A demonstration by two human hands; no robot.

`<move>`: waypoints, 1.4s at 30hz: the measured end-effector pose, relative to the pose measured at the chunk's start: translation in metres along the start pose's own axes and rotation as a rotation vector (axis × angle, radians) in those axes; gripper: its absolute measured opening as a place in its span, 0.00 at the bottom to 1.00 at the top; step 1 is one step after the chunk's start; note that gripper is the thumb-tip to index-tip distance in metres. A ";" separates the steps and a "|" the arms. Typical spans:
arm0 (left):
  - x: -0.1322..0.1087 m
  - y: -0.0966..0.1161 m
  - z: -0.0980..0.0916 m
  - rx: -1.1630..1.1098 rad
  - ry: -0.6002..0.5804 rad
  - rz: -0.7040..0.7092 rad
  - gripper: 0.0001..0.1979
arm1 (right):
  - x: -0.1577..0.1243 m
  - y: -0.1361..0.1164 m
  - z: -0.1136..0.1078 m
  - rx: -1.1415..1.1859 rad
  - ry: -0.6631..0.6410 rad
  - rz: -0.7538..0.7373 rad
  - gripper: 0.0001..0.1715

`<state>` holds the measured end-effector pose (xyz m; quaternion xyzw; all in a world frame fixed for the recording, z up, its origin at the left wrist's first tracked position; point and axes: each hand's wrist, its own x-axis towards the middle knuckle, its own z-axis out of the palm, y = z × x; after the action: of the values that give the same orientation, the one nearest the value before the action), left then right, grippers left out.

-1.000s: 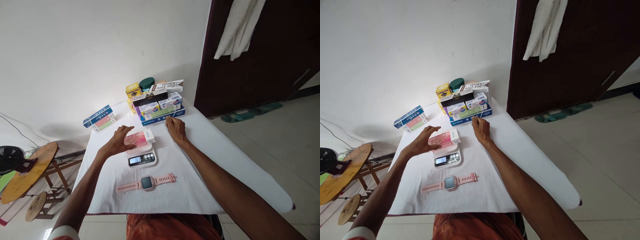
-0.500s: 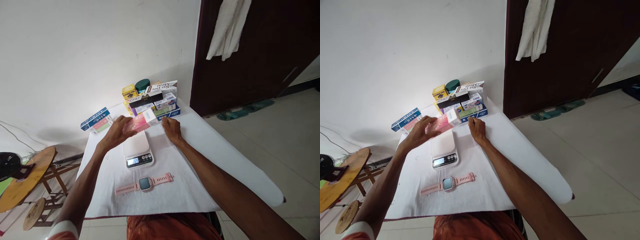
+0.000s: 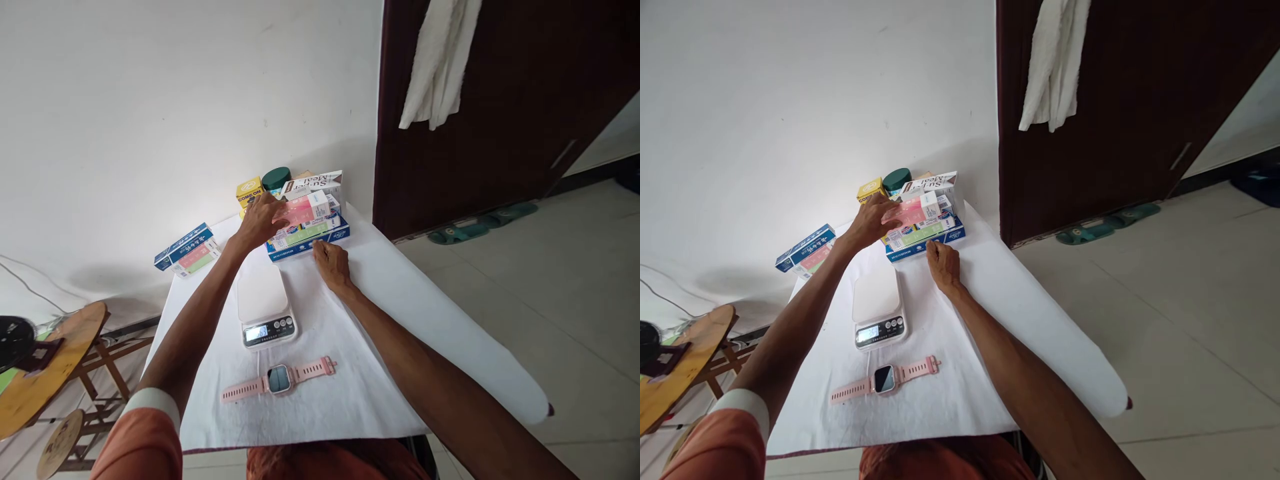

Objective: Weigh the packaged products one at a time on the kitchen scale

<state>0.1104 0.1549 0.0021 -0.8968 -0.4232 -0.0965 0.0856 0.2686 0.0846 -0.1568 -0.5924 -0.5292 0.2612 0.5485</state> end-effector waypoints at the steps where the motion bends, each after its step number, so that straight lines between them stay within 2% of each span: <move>1: -0.001 0.000 0.002 0.016 0.007 -0.009 0.20 | 0.000 0.000 0.000 0.002 -0.001 0.005 0.25; 4: -0.005 0.004 0.004 0.062 0.027 -0.045 0.21 | -0.001 -0.002 -0.001 0.006 -0.003 0.015 0.24; 11: -0.019 0.023 0.008 0.068 0.086 -0.170 0.17 | -0.007 -0.005 -0.004 0.017 -0.024 0.007 0.25; 18: -0.017 0.022 0.022 0.019 0.167 -0.202 0.17 | -0.012 -0.006 -0.005 0.029 -0.070 0.000 0.25; 21: -0.023 0.019 0.027 -0.024 0.210 -0.171 0.22 | -0.015 -0.007 -0.006 0.030 -0.110 -0.009 0.26; 23: -0.037 0.012 0.028 -0.067 0.261 -0.134 0.27 | -0.017 -0.007 -0.006 0.027 -0.122 -0.006 0.27; 25: -0.060 -0.004 0.029 -0.107 0.331 -0.127 0.29 | -0.018 -0.006 -0.007 0.022 -0.121 -0.005 0.27; 28: -0.107 -0.047 0.033 -0.112 0.397 -0.234 0.28 | -0.018 -0.004 -0.008 -0.008 -0.121 -0.022 0.28; 30: -0.142 -0.083 0.035 -0.071 0.390 -0.389 0.26 | -0.017 -0.002 -0.007 -0.030 -0.123 -0.038 0.27; 32: -0.174 -0.118 0.035 -0.005 0.353 -0.605 0.25 | -0.017 -0.001 -0.007 -0.038 -0.120 -0.036 0.27; 34: -0.200 -0.147 0.035 0.054 0.274 -0.794 0.25 | -0.019 -0.003 -0.007 -0.041 -0.119 -0.011 0.27; 36: -0.217 -0.167 0.035 0.089 0.151 -0.899 0.27 | -0.021 -0.006 -0.007 -0.057 -0.117 0.004 0.27; 38: -0.226 -0.180 0.036 0.108 0.027 -0.919 0.29 | -0.022 -0.009 -0.007 -0.070 -0.113 -0.002 0.26; 42: -0.224 -0.187 0.039 0.163 -0.095 -0.895 0.34 | -0.022 -0.009 -0.006 -0.062 -0.108 0.002 0.27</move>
<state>-0.1698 0.1151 -0.0773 -0.6194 -0.7788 -0.0490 0.0862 0.2642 0.0609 -0.1528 -0.5944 -0.5654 0.2770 0.5003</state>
